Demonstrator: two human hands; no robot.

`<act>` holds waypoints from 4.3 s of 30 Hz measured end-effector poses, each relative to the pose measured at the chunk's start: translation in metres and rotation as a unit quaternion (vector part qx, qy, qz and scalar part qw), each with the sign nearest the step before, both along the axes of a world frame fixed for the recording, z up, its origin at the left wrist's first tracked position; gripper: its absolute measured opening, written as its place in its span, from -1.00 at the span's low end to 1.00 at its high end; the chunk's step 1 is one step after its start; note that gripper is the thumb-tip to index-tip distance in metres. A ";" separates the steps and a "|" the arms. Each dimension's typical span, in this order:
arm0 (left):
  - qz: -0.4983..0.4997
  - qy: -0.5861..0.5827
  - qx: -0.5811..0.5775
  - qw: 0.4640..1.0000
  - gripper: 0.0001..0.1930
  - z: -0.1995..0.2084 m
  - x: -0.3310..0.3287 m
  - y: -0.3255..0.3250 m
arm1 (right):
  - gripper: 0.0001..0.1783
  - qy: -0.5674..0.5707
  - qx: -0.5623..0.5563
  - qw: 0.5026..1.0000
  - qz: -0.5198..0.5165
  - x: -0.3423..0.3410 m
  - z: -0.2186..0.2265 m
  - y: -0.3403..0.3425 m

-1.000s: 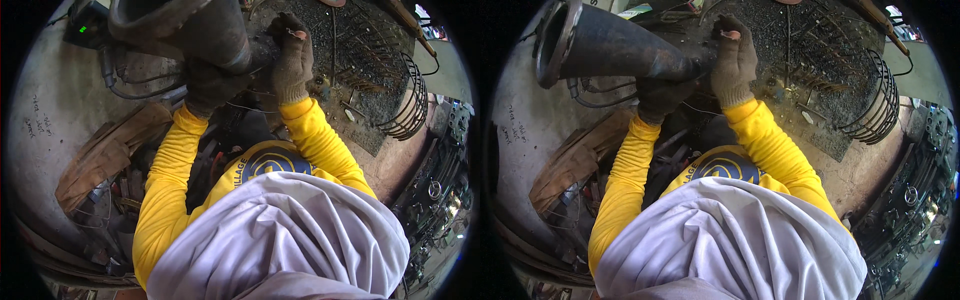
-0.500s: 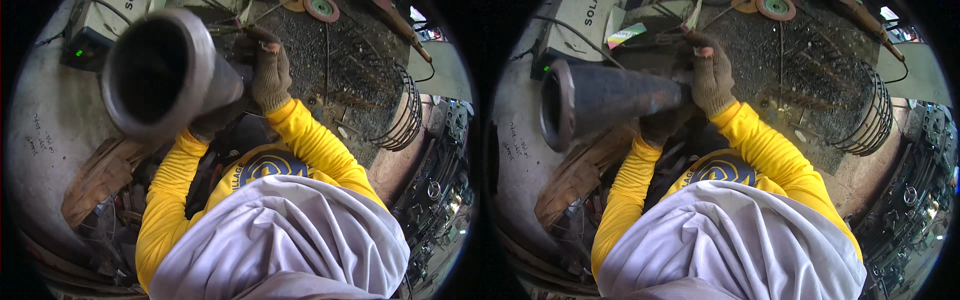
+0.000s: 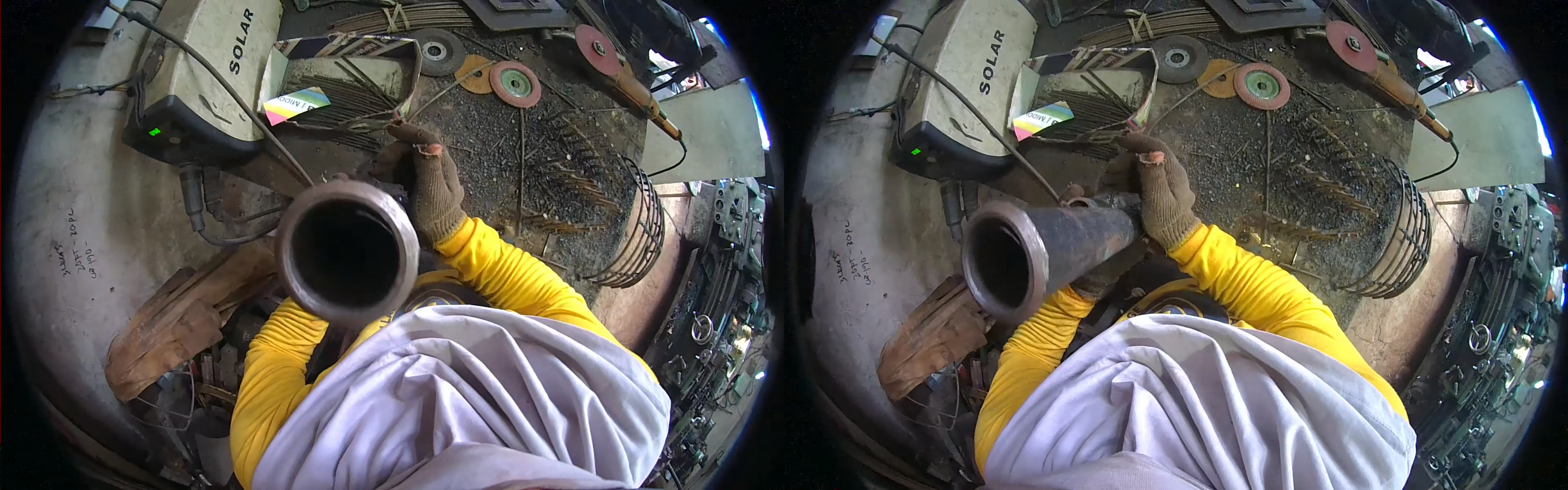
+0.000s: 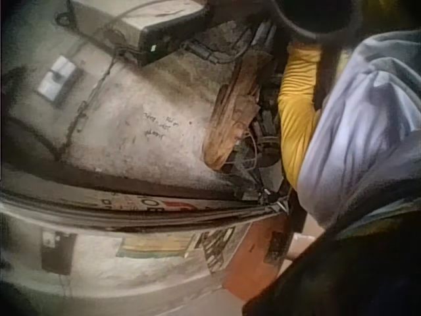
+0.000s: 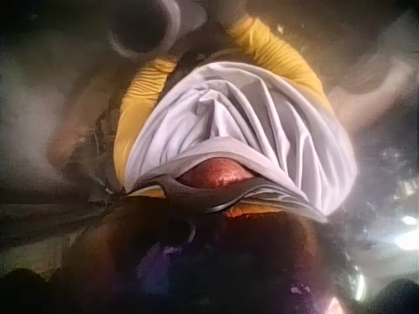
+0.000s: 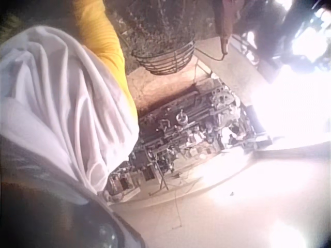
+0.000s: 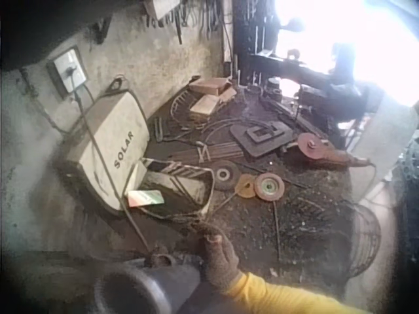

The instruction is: The person welds a metal wire cage structure and a pipe assembly using a handheld welder while wearing gloves.

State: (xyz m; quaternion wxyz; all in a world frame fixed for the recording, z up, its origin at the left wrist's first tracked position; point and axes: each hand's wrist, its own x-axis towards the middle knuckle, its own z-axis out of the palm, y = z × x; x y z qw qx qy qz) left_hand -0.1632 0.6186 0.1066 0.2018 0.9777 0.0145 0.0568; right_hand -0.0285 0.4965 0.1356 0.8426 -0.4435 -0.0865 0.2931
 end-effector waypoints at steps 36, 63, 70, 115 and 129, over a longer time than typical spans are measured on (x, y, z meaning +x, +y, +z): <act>0.203 -0.124 -0.332 0.913 -0.62 -0.030 -0.044 -0.039 | -0.64 -0.081 -0.371 0.904 0.198 -0.048 -0.007 -0.066; 0.165 -0.108 -0.537 0.820 -0.76 -0.044 -0.066 -0.024 | -0.60 0.034 -0.240 0.938 0.247 -0.090 0.009 -0.104; 0.121 -0.149 -0.448 0.873 -0.75 -0.083 -0.027 -0.001 | -0.61 0.023 -0.254 0.950 0.180 -0.074 -0.004 -0.084; 0.096 -0.081 -0.174 0.977 -0.73 -0.015 -0.023 -0.021 | -0.66 0.003 -0.288 0.949 0.132 -0.062 0.006 -0.064; 0.125 -0.026 -0.214 0.968 -0.66 -0.007 -0.022 -0.022 | -0.70 0.117 -0.209 0.966 0.101 -0.062 0.006 -0.061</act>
